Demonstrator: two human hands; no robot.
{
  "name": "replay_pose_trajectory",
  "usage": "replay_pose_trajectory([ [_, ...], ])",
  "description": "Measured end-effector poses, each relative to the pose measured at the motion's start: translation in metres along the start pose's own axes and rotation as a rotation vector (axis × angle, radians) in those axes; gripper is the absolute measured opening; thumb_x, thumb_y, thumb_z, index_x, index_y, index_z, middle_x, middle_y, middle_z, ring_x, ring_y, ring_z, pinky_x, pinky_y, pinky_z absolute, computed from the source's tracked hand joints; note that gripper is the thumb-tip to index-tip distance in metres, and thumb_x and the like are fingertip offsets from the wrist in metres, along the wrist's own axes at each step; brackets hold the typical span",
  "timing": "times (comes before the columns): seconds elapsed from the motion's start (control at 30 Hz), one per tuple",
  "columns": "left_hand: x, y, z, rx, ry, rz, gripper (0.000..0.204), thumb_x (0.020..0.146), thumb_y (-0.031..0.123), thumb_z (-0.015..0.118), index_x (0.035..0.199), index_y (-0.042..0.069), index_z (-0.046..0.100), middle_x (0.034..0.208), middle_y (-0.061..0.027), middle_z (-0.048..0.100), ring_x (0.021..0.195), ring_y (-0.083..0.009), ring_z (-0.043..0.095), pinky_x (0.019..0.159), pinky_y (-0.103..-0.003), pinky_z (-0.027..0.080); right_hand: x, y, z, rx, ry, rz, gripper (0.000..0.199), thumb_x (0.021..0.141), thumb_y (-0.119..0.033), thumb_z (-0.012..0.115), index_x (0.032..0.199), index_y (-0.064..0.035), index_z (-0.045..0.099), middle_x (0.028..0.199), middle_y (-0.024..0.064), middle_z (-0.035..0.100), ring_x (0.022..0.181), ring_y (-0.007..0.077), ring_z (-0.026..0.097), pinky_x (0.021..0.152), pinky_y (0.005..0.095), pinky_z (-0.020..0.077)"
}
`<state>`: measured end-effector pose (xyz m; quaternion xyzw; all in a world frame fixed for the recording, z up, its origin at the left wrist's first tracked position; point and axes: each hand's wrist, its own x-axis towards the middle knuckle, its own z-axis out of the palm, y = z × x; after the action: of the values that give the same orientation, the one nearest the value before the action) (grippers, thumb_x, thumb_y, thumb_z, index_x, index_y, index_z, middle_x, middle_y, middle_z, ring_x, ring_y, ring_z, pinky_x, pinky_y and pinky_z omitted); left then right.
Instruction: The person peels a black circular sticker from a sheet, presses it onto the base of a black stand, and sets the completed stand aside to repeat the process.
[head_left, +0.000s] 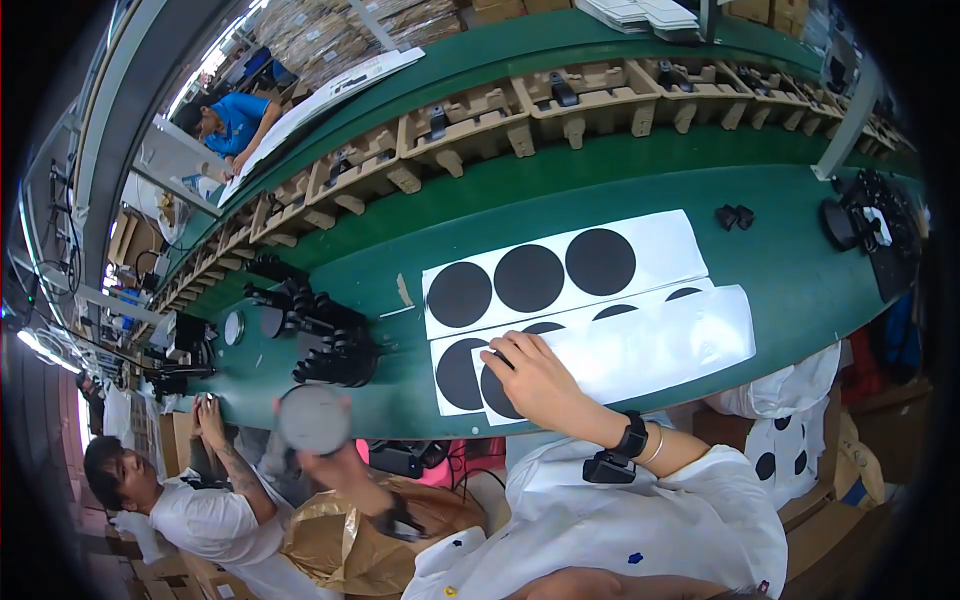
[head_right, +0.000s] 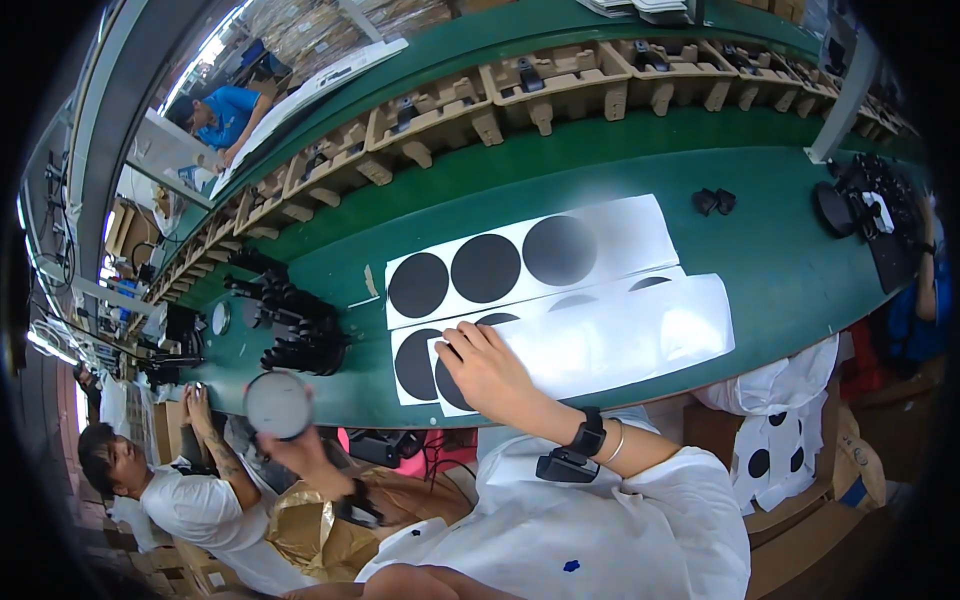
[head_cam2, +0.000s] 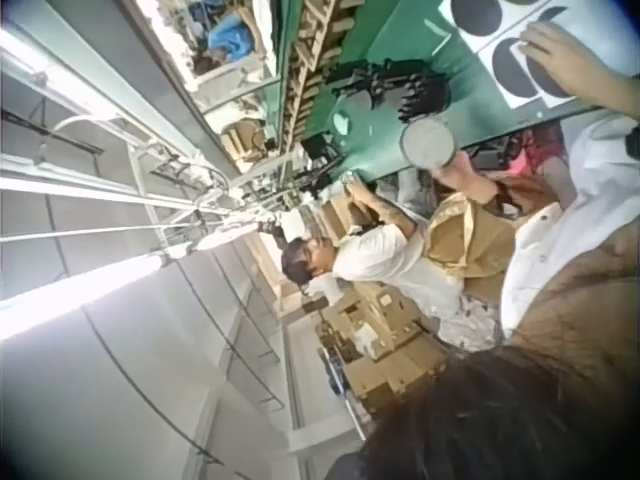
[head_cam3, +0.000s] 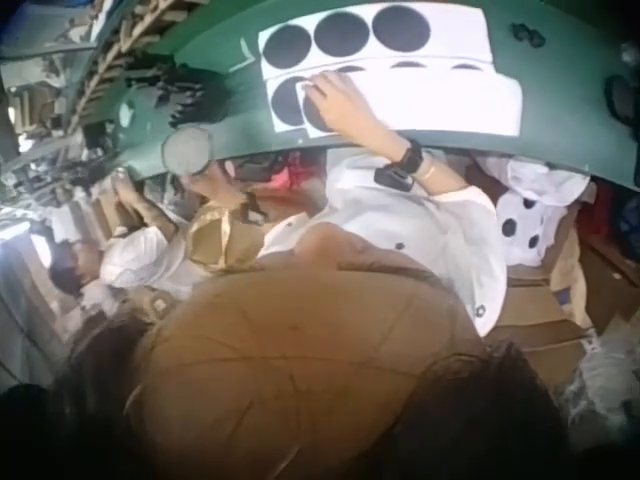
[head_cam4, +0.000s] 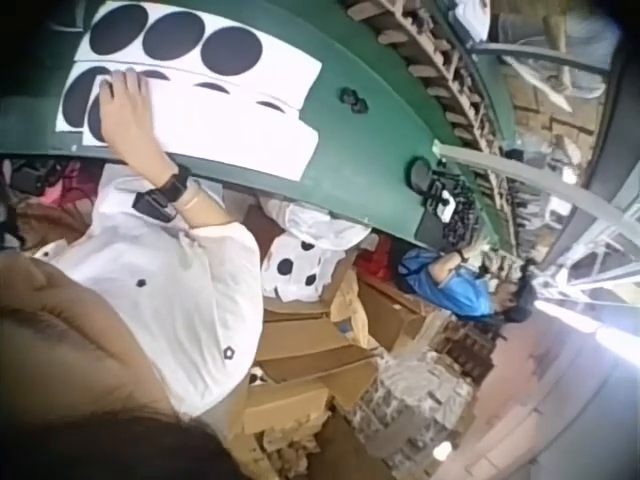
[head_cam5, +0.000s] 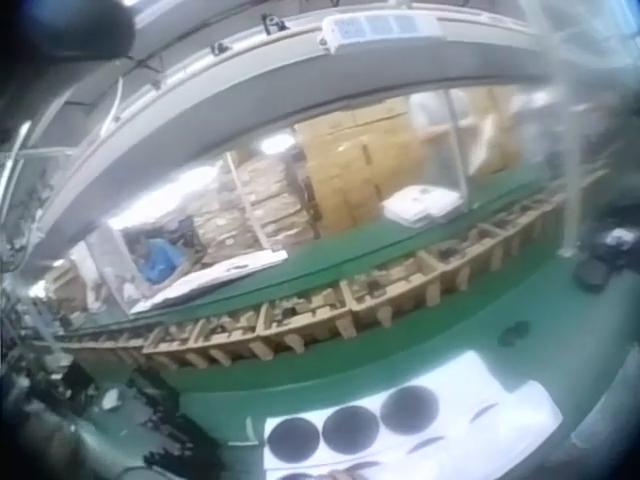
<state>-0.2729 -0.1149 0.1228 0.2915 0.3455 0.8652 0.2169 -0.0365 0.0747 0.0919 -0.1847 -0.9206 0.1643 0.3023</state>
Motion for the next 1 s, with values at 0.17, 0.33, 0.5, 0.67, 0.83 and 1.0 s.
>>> replay_pose_trajectory([
  [0.17,-0.024,-0.080,0.090,1.239,-0.065,0.236,0.069,0.070,0.009,0.072,0.132,0.012,0.042,0.125,-0.0146,0.040,0.112,-0.0336,0.044,0.092,-0.047,0.039,0.003,0.000,0.010,-0.016,-0.011,-0.023,0.029,0.072,-0.008,0.054,0.099,0.0011,0.056,0.100,0.0113,0.053,0.099,0.0254,0.049,0.089,0.0346,0.0393],
  [0.33,-0.018,-0.104,0.096,1.460,-0.229,0.119,0.064,0.069,0.015,0.075,0.128,0.012,0.049,0.122,-0.0182,0.041,0.115,-0.0366,0.040,0.091,-0.048,0.036,0.009,-0.008,0.017,-0.001,-0.033,-0.004,0.027,0.071,-0.008,0.054,0.097,0.0002,0.056,0.099,0.0108,0.052,0.100,0.0254,0.048,0.089,0.0347,0.0394],
  [0.5,-0.016,-0.106,0.089,1.522,-0.246,0.056,0.064,0.069,0.018,0.076,0.127,0.013,0.050,0.121,-0.0211,0.044,0.118,-0.0382,0.037,0.091,-0.051,0.035,0.012,-0.011,0.014,0.007,-0.047,0.016,0.028,0.070,-0.004,0.053,0.098,0.0001,0.055,0.101,0.0110,0.052,0.100,0.0267,0.048,0.090,0.0367,0.0388],
  [0.67,-0.012,-0.106,0.087,1.542,-0.264,0.039,0.060,0.071,0.020,0.075,0.126,0.013,0.052,0.120,-0.0231,0.047,0.120,-0.0390,0.035,0.090,-0.053,0.035,0.015,-0.008,0.012,0.100,-0.044,0.004,0.029,0.068,0.001,0.051,0.097,0.0000,0.052,0.102,0.0131,0.050,0.100,0.0294,0.046,0.090,0.0385,0.0384],
  [0.83,-0.014,-0.092,0.095,1.577,-0.252,-0.094,0.055,0.073,0.019,0.073,0.123,0.011,0.053,0.124,-0.0241,0.046,0.123,-0.0400,0.033,0.091,-0.052,0.035,-0.013,0.004,0.006,0.566,0.296,0.059,0.019,0.066,0.003,0.048,0.084,-0.0027,0.047,0.096,0.0129,0.047,0.094,0.0260,0.046,0.085,0.0350,0.0392],
  [1.0,-0.008,-0.085,0.064,1.271,-0.345,-0.026,0.059,0.075,0.016,0.073,0.127,0.009,0.046,0.129,-0.0191,0.045,0.115,-0.0358,0.044,0.094,-0.046,0.038,-0.001,0.009,-0.038,1.138,1.135,0.263,0.017,0.069,0.008,0.049,0.077,-0.0060,0.042,0.081,0.0052,0.044,0.077,0.0176,0.048,0.070,0.0307,0.0421],
])
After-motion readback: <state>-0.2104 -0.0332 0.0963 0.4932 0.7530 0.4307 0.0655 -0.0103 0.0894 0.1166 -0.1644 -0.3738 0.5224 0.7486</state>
